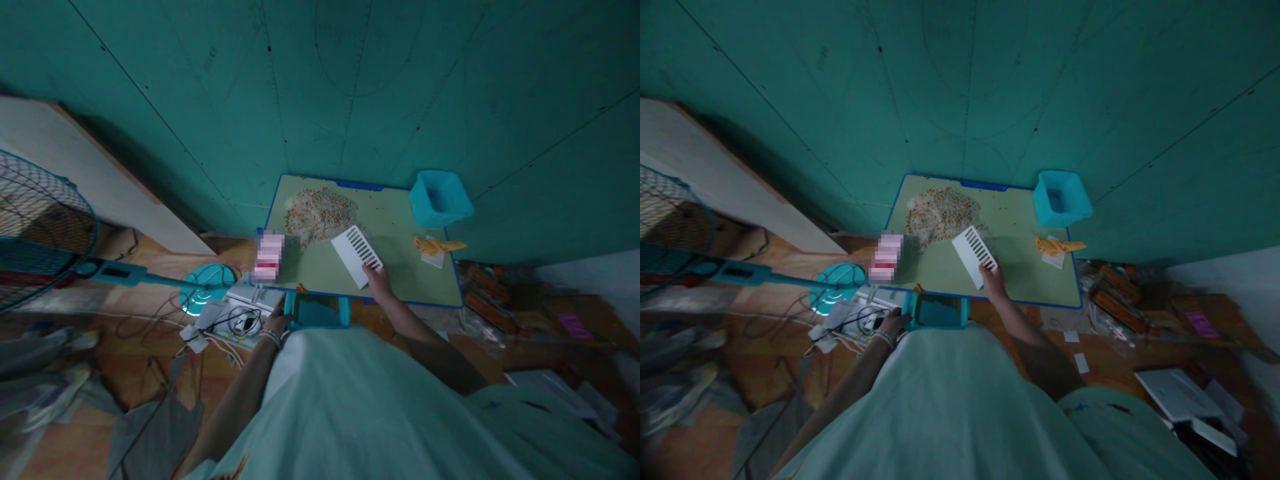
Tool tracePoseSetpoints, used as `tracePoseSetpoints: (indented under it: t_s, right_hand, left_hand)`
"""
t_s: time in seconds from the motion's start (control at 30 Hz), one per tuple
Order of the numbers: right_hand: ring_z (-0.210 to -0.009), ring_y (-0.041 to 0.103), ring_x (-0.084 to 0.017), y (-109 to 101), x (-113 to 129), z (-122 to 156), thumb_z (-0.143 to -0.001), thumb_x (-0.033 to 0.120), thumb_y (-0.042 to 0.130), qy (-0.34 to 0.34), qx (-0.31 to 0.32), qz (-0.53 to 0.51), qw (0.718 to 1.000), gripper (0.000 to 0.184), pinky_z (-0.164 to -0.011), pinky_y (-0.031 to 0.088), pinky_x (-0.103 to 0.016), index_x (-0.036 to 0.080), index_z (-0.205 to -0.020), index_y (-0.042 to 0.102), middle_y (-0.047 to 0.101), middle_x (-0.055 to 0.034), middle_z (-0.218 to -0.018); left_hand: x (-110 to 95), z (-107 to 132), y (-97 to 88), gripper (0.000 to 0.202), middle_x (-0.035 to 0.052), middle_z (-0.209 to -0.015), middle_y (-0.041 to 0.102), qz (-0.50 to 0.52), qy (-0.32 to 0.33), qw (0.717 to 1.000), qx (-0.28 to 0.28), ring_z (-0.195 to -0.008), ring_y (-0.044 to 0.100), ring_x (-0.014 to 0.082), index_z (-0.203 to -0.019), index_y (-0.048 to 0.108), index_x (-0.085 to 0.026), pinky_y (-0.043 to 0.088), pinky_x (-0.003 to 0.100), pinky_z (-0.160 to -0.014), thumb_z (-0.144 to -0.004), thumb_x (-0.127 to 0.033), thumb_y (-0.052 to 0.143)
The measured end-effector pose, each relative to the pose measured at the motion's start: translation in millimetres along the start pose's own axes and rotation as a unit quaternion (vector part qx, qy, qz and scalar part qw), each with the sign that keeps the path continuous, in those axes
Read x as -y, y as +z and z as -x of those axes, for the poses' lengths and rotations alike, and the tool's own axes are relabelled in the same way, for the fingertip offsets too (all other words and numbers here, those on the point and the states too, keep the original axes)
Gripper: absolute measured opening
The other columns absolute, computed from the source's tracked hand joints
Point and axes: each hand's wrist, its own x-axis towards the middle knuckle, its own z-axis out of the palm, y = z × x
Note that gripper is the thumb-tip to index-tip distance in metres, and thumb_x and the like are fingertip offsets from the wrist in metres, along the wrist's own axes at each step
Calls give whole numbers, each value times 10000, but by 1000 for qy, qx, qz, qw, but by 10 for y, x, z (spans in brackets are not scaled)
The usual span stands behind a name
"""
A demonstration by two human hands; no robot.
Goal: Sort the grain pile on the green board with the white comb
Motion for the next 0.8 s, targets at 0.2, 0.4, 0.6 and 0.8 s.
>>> tracePoseSetpoints:
  t_s: [0.2,0.4,0.6,0.8]
  right_hand:
    - [-660,496,-172,-149,4,-67,-600,390,559,6,-37,-13,999,224,-666,405,-307,202,-713,513,552,6,-662]
    - [-660,494,-164,-148,54,-123,-620,391,557,-23,-35,-29,999,228,-666,402,-300,199,-731,503,552,9,-680]
    - [-643,479,-150,-87,158,-267,-643,360,539,-52,-77,-11,996,198,-670,387,-293,198,-746,492,537,16,-684]
    - [-668,496,-160,-24,218,-378,-612,325,534,-35,-81,5,996,192,-680,397,-298,197,-749,492,561,5,-702]
  left_hand:
    - [-17,-6,-16,186,-7,-489,595,-26,-16,999,-19,-582,606,181,-631,609,-172,466,257,-542,-484,-68,653]
    - [-23,-17,-25,188,-9,-489,596,-30,-12,999,-9,-604,616,194,-621,611,-181,470,262,-556,-470,-76,648]
    - [44,-67,-31,172,-5,-506,612,-5,-1,1000,1,-515,572,147,-612,599,-169,458,244,-519,-461,-91,629]
    - [93,-103,-37,152,-25,-465,577,-3,7,1000,-5,-449,531,121,-571,559,-171,436,232,-480,-449,-94,607]
